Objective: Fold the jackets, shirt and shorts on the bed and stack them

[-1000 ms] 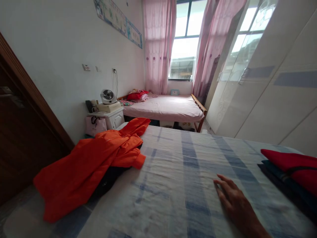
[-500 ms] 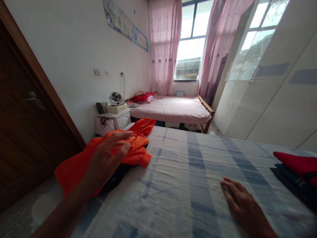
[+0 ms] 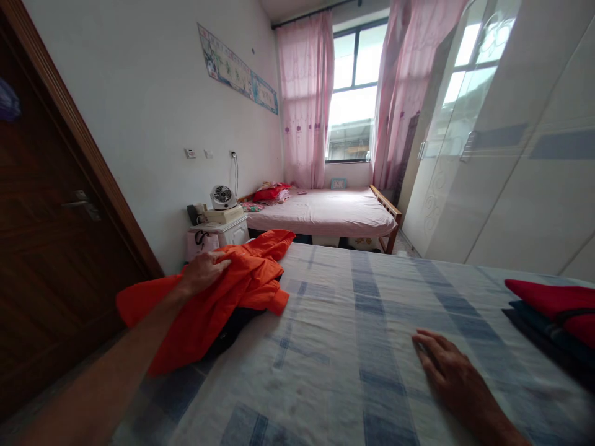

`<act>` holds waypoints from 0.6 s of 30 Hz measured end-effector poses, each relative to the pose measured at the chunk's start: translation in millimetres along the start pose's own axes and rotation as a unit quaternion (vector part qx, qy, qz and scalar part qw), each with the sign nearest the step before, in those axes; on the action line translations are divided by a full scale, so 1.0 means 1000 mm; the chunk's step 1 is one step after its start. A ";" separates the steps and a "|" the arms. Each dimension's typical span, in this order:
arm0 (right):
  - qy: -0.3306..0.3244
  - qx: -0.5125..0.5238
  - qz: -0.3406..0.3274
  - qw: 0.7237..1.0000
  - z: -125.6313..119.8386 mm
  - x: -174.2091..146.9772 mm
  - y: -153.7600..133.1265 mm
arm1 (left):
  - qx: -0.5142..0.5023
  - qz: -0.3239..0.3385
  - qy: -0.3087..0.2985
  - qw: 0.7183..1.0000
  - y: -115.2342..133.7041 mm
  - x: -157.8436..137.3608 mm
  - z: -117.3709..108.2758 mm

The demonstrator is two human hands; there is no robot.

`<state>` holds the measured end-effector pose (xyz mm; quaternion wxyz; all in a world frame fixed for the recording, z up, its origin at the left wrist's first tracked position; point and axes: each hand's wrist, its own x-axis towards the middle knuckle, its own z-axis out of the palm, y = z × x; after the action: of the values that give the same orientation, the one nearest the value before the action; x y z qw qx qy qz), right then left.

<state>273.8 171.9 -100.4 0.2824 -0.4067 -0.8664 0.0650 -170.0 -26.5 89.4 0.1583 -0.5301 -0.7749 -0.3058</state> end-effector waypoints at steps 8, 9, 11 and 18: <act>-0.013 0.011 0.017 1.000 -0.009 0.002 -0.012 | 0.008 0.305 -0.112 0.946 0.168 -0.084 0.058; -0.011 0.013 0.020 1.000 -0.010 0.002 -0.015 | -0.005 0.362 -0.146 0.921 0.185 -0.105 0.072; -0.009 0.017 0.029 0.999 -0.011 0.001 -0.020 | -0.016 0.444 -0.168 0.880 0.208 -0.144 0.095; -0.038 0.148 0.104 0.983 -0.028 0.009 -0.022 | -0.081 0.399 -0.116 0.906 0.185 -0.161 0.051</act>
<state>269.6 160.8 -65.0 0.2982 -0.4456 -0.8104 0.2364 66.5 -63.4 15.5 0.1327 -0.8377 -0.4841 -0.2151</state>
